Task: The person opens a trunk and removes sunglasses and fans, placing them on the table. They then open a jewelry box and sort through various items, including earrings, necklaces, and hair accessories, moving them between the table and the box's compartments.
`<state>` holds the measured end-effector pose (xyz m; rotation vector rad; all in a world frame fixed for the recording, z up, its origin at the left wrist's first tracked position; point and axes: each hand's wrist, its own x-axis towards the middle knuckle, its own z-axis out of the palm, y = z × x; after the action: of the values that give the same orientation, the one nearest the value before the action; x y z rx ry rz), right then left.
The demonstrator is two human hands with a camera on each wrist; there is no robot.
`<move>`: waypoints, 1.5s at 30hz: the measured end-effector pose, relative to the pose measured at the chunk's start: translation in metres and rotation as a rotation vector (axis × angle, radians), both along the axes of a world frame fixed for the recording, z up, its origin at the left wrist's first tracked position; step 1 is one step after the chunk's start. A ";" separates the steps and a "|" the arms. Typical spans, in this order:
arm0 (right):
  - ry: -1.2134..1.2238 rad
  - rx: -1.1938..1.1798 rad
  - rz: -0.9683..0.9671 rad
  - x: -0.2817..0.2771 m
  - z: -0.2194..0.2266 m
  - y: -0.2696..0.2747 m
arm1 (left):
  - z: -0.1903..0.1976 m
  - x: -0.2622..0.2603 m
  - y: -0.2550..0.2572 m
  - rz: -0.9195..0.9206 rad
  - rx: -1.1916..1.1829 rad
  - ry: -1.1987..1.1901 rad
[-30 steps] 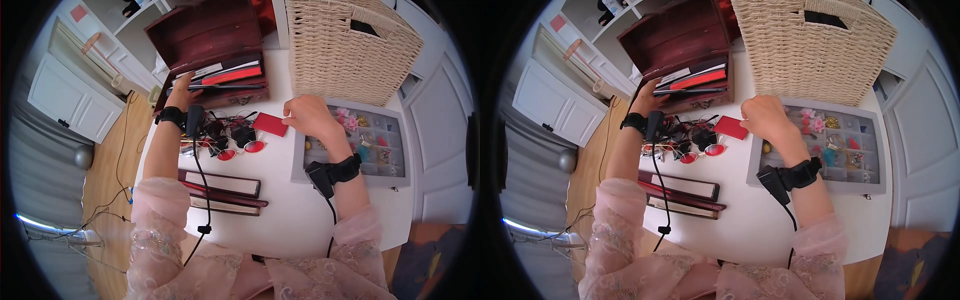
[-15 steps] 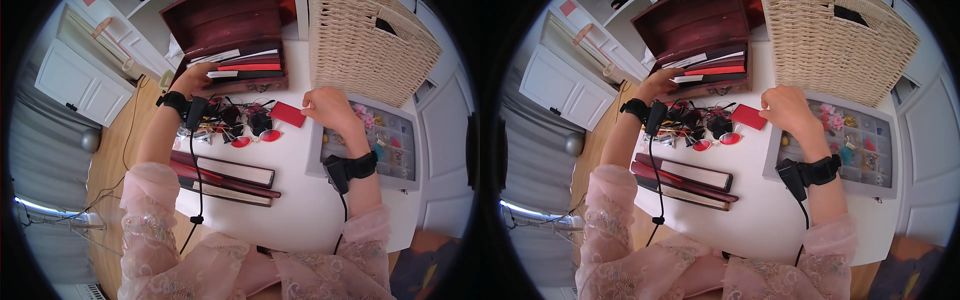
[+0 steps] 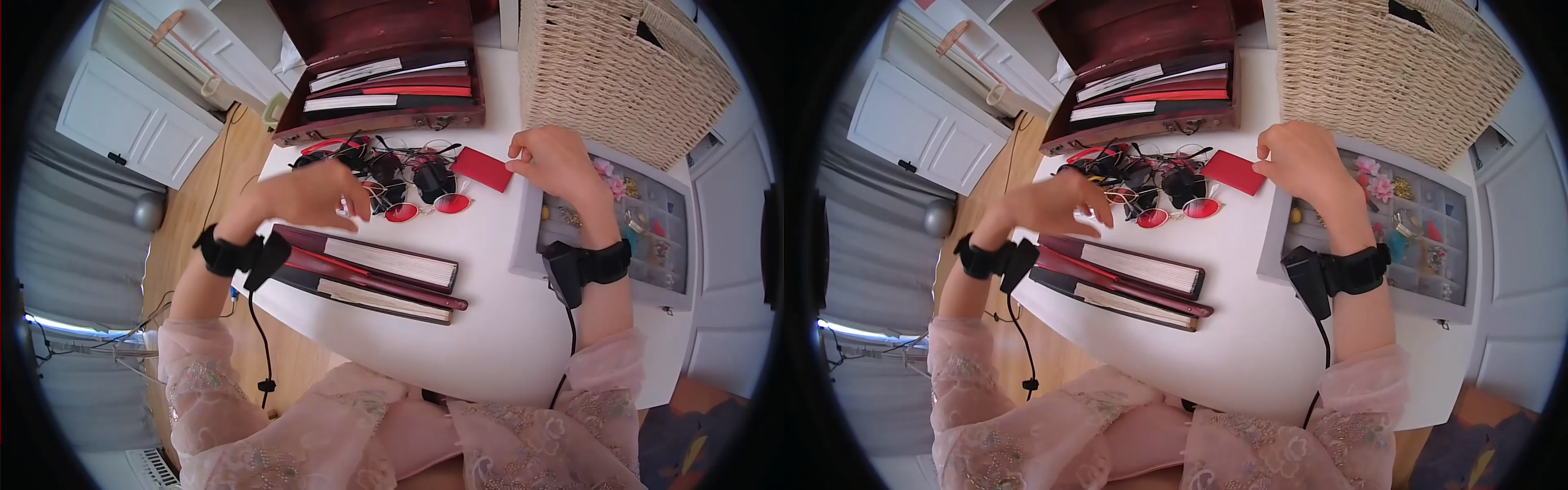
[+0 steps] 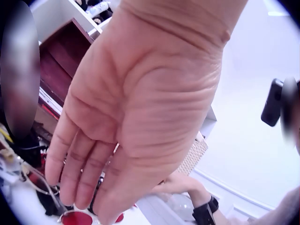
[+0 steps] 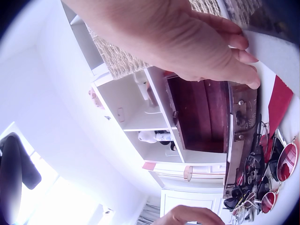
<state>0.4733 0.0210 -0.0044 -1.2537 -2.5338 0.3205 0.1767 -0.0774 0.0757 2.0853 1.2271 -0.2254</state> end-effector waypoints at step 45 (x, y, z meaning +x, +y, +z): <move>-0.011 0.056 0.038 0.002 -0.007 0.004 | 0.048 -0.023 0.061 0.135 0.645 0.074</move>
<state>0.4749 0.0245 -0.0113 -1.1920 -2.5600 0.2496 0.1539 -0.0163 0.1233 2.5270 1.6340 0.1859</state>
